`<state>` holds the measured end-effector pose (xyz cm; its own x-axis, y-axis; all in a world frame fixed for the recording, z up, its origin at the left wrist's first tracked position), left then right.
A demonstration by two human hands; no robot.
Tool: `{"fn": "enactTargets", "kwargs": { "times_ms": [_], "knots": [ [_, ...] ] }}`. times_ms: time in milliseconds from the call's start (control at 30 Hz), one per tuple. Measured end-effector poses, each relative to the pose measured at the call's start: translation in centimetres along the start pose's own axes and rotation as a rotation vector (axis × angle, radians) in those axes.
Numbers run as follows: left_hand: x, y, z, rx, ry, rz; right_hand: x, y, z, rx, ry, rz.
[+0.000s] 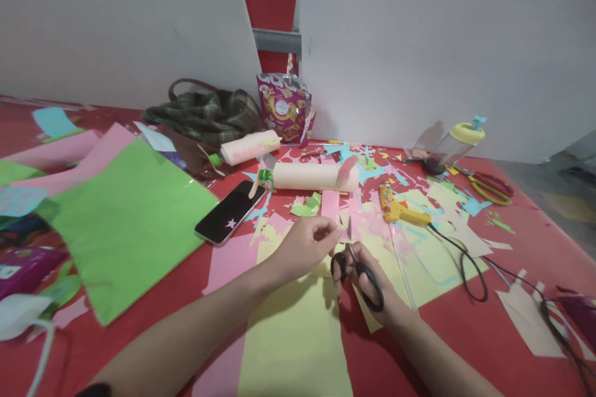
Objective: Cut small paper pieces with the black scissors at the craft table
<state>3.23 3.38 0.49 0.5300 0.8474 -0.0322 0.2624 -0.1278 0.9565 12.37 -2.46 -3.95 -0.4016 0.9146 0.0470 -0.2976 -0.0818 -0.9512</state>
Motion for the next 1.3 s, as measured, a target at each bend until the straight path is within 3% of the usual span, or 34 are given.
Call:
{"fn": "enactTargets", "kwargs": {
  "times_ms": [633,1300],
  "knots": [
    [-0.7,-0.4,0.9,-0.19,0.095,-0.027,0.1,0.3,0.0,-0.01,0.036,-0.019],
    [-1.1,-0.8,1.3,-0.137,0.156,-0.056,0.0,0.7,0.3,-0.084,0.106,0.011]
  ]
}}
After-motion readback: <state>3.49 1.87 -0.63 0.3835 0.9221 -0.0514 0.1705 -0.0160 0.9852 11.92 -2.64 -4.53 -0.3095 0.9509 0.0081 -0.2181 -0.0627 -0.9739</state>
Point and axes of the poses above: each hand's wrist, its own x-axis towards the middle knuckle, its own z-axis out of the palm, y = z × x, the point moved 6 cm from there along x, towards the middle knuckle, and after that the axes turned 2 degrees about -y, right-handed, at the moved point
